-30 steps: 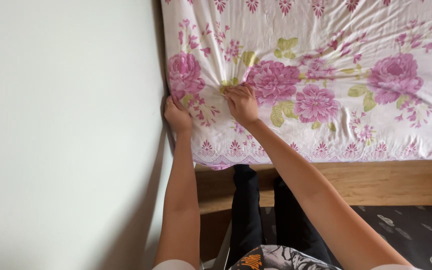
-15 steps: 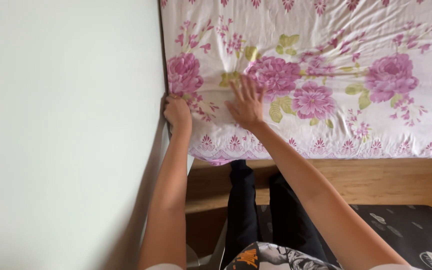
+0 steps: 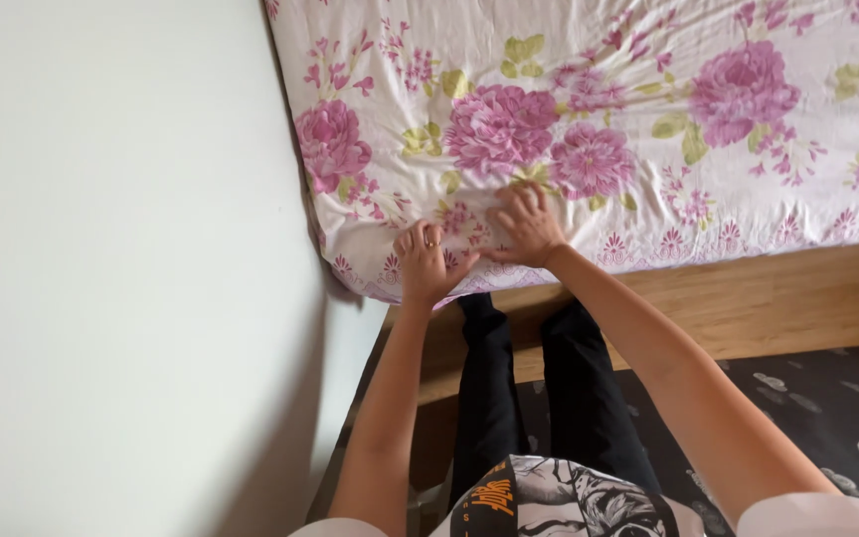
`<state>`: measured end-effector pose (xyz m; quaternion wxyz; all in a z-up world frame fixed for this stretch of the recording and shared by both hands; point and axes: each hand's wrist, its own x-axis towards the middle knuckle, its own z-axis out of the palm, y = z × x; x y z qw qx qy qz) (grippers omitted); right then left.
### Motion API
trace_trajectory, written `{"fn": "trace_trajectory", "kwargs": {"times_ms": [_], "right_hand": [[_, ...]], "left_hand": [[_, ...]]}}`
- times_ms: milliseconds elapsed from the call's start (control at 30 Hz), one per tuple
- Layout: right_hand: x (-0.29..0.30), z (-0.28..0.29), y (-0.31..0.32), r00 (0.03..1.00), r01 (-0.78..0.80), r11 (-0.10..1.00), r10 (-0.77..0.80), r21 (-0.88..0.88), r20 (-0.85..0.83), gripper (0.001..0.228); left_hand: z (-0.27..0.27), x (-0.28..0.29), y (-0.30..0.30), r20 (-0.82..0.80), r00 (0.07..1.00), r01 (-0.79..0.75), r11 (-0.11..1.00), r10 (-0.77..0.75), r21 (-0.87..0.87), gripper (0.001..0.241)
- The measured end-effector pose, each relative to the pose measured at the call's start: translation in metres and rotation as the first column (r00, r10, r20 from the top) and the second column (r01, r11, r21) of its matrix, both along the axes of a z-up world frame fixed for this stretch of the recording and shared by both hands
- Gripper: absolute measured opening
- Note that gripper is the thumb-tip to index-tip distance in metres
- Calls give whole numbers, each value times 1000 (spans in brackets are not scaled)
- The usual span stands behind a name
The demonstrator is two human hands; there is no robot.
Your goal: The person spreads a floral-patterned bedsheet over a mattress, smoothing it out and tucking the edges under the mattress. They adjust the sheet along the sides and corners to ensure it is flat and properly aligned.
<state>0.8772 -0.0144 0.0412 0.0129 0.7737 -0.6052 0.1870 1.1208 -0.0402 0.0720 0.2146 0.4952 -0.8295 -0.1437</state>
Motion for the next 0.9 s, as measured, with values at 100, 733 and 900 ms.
{"fn": "trace_trajectory", "kwargs": {"times_ms": [100,733,900], "right_hand": [[23,-7,13,988,-141,990,141,17,-57,76],[39,5,51,891,-130,889,-90,439,446,32],[38,34,51,869,-86,864,-178,496,461,28]], "left_hand": [[8,27,14,168,968,207,971,-186,-119,73],[-45,83,55,-48,583,-753,562,811,343,38],[-31,68,55,-106,150,-638,178,983,749,44]]}}
